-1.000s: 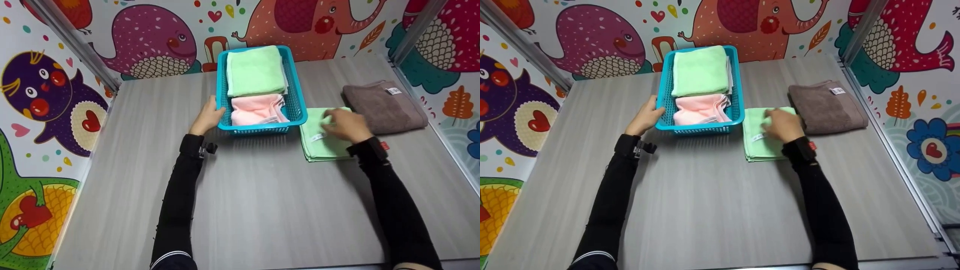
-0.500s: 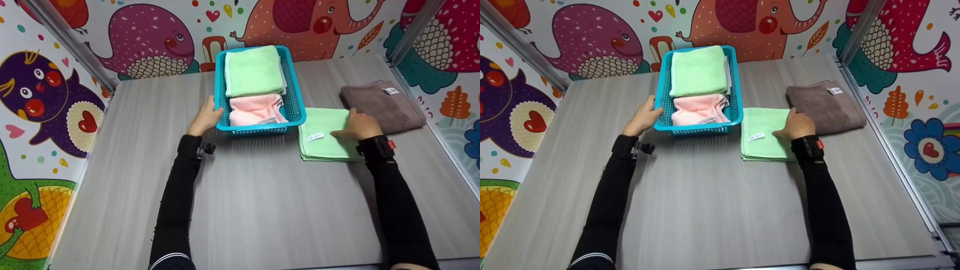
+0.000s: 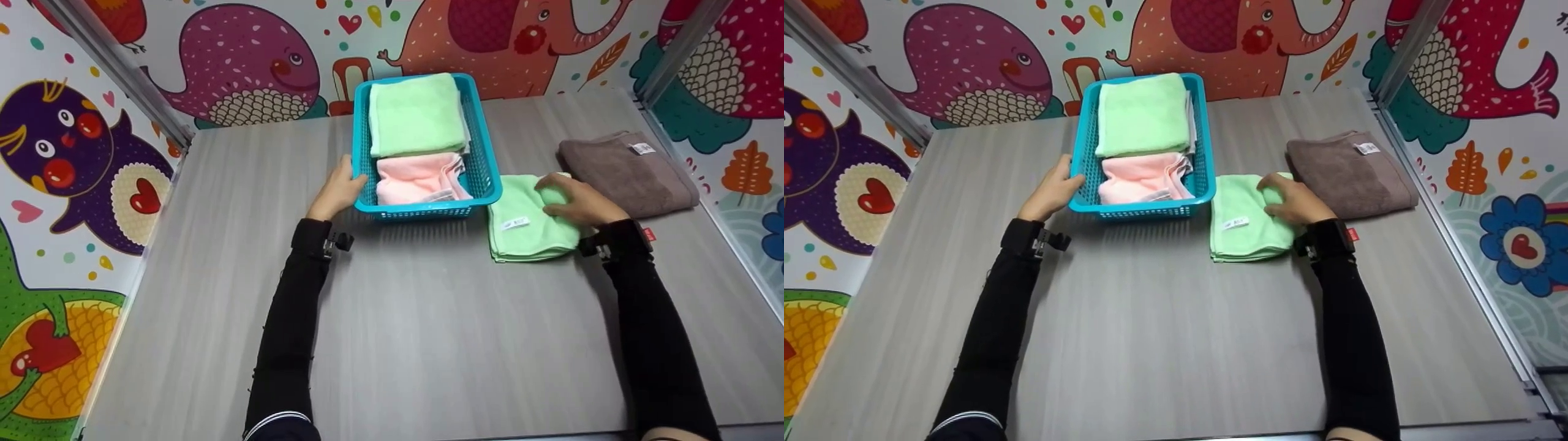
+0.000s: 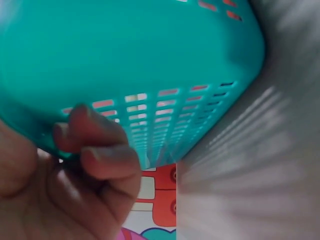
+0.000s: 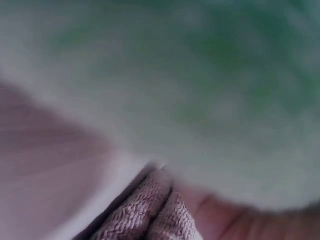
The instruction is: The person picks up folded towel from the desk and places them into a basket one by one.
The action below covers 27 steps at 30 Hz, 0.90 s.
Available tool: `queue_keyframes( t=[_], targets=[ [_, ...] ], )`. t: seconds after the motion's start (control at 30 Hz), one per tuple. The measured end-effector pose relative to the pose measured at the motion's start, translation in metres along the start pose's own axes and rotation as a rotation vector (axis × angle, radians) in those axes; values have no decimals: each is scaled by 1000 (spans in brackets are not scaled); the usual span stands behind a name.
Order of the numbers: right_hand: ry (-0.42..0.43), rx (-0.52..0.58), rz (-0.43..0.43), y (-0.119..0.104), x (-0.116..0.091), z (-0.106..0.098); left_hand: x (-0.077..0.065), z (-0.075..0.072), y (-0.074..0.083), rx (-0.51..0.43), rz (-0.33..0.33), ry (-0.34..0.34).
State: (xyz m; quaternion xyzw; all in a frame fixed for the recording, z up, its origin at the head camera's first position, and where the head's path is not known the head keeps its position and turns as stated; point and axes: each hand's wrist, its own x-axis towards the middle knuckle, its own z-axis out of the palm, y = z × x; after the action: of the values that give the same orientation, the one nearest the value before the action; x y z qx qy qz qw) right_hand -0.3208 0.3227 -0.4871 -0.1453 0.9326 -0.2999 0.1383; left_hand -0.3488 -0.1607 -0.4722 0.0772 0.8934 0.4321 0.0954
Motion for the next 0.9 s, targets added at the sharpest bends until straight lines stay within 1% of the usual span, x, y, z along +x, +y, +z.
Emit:
queue_keyframes(
  t=[0.13,0.3,0.47,0.63,0.7,0.77,0.8,0.9],
  targets=[
    [27,49,-48,-4,-4,-7,1,1,1,-5,0,-9],
    [76,114,-63,-15,-10,-23,1,1,0,-6,-2,-4],
    [145,154,-46,-25,-16,-41,0,1,0,5,0,-3],
    [177,217,-2,-36,-14,-57,0,1,0,4,12,6],
    [194,274,-12,-43,-11,-62,-1,1,0,-3,11,8],
    [222,362,-40,-51,-8,-65,-1,0,0,-6,7,1],
    [239,417,-62,-55,-6,-66,-1,0,0,-9,5,-3],
    [287,628,-143,-64,-1,-65,-2,0,0,-11,-4,-15]
  ],
)
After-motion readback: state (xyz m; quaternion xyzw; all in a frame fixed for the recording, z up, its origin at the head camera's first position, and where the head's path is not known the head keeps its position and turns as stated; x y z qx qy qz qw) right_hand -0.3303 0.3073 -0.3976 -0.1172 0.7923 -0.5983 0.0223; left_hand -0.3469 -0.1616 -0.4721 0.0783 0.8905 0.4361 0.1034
